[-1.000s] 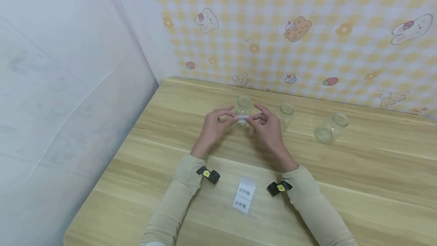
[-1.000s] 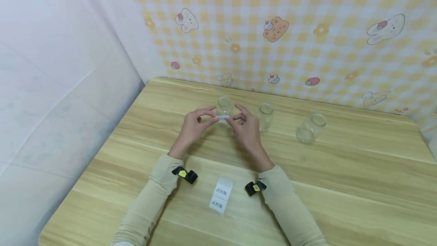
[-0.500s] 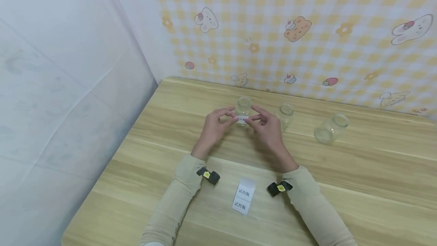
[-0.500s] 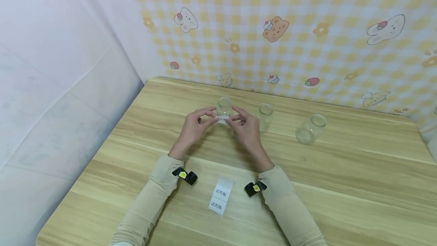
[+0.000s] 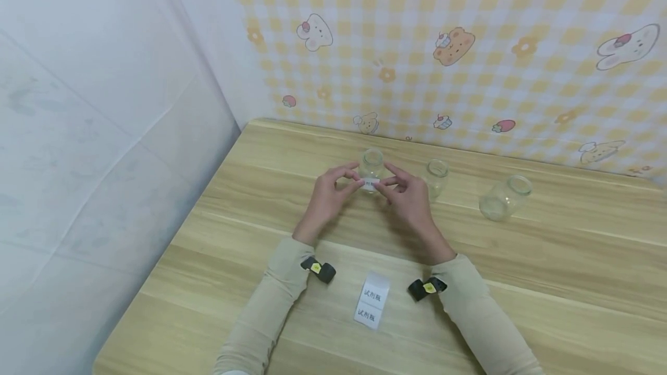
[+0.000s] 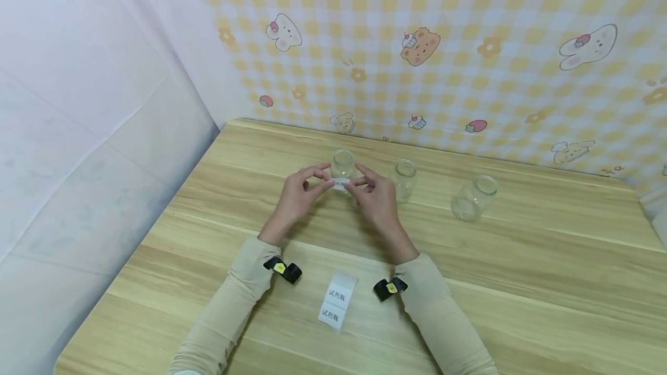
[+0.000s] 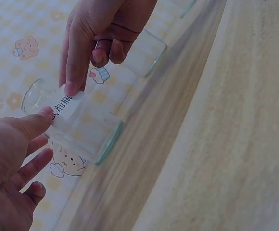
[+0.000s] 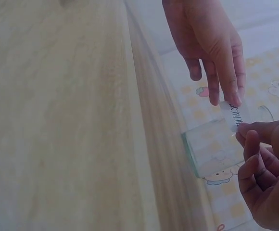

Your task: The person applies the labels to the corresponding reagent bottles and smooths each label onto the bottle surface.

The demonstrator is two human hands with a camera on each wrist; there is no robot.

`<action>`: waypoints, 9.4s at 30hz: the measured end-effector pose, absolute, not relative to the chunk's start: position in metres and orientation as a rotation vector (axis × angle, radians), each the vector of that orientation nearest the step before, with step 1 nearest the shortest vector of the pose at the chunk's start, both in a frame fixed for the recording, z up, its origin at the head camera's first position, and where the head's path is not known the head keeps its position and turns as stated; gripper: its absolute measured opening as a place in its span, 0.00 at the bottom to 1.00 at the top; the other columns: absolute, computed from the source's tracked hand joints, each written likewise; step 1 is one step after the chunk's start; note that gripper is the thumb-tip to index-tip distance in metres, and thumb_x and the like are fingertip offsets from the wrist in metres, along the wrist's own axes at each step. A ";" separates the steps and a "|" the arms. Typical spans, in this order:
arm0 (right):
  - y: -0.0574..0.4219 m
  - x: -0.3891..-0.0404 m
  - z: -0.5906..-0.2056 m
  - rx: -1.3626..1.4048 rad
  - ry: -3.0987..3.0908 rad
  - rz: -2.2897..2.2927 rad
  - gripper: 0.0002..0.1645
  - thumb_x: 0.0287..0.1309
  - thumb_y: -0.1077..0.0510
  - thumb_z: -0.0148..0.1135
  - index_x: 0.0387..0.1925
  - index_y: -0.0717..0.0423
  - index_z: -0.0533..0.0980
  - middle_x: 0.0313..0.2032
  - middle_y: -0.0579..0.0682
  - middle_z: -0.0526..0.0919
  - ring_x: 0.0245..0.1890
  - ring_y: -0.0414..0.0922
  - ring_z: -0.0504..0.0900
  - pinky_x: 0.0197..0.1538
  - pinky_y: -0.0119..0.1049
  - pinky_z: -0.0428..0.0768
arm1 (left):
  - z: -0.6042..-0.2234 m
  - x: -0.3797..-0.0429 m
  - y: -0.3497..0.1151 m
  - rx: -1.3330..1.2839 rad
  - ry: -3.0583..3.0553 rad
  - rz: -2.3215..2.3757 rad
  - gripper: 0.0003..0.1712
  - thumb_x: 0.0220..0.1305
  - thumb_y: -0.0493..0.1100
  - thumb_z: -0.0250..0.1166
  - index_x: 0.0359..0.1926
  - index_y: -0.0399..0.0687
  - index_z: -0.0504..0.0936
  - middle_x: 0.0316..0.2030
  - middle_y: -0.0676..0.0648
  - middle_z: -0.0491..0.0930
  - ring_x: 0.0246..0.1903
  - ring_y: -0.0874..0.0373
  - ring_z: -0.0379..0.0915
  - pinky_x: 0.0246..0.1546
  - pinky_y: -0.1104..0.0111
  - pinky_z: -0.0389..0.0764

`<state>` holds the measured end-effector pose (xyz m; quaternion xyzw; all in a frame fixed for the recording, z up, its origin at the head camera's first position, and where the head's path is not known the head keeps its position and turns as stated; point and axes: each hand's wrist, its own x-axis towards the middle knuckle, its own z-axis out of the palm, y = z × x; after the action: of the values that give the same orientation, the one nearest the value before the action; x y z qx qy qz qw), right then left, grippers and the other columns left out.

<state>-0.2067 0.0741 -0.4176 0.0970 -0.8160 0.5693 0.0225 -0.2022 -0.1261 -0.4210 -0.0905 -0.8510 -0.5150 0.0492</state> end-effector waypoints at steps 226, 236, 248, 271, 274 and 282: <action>0.078 -0.212 -0.409 0.492 -2.625 1.441 0.30 0.57 0.63 0.77 0.61 0.64 0.78 0.58 0.62 0.82 0.30 0.53 0.88 0.27 0.30 0.80 | -0.421 -0.203 -0.119 -0.403 -2.666 -1.076 0.35 0.58 0.47 0.79 0.64 0.45 0.78 0.54 0.44 0.85 0.47 0.51 0.80 0.44 0.60 0.81; 0.079 -0.212 -0.410 0.495 -2.622 1.452 0.30 0.57 0.64 0.77 0.61 0.64 0.79 0.58 0.62 0.83 0.30 0.52 0.87 0.27 0.30 0.80 | -0.417 -0.203 -0.122 -0.415 -2.696 -1.098 0.34 0.60 0.45 0.78 0.66 0.44 0.78 0.49 0.43 0.85 0.48 0.50 0.81 0.46 0.58 0.82; 0.080 -0.212 -0.409 0.495 -2.627 1.450 0.30 0.57 0.64 0.76 0.61 0.64 0.79 0.58 0.63 0.82 0.30 0.52 0.88 0.27 0.30 0.80 | -0.415 -0.203 -0.125 -0.450 -2.692 -1.121 0.33 0.60 0.43 0.77 0.66 0.44 0.78 0.52 0.44 0.86 0.48 0.50 0.81 0.49 0.56 0.81; 0.081 -0.214 -0.409 0.510 -2.648 1.429 0.29 0.57 0.60 0.78 0.60 0.63 0.80 0.58 0.61 0.83 0.31 0.52 0.88 0.27 0.31 0.81 | -0.411 -0.202 -0.129 -0.512 -2.709 -1.098 0.30 0.65 0.46 0.74 0.66 0.42 0.79 0.53 0.43 0.86 0.50 0.50 0.81 0.53 0.55 0.81; 0.082 -0.214 -0.409 0.519 -2.654 1.425 0.29 0.58 0.59 0.77 0.60 0.63 0.80 0.59 0.61 0.83 0.32 0.52 0.88 0.28 0.31 0.81 | -0.411 -0.203 -0.130 -0.522 -2.718 -1.114 0.30 0.66 0.46 0.73 0.66 0.43 0.78 0.54 0.43 0.85 0.51 0.49 0.81 0.55 0.54 0.80; 0.084 -0.215 -0.409 0.557 -2.658 1.424 0.28 0.59 0.60 0.76 0.60 0.61 0.81 0.61 0.60 0.82 0.32 0.52 0.89 0.30 0.32 0.82 | -0.412 -0.205 -0.134 -0.557 -2.742 -1.129 0.28 0.69 0.45 0.69 0.67 0.44 0.77 0.56 0.42 0.85 0.52 0.49 0.80 0.59 0.54 0.79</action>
<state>-0.2150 0.0843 -0.4087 0.1814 -0.8662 0.4641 0.0377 -0.2047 -0.1344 -0.4120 -0.1842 -0.9070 -0.3736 0.0623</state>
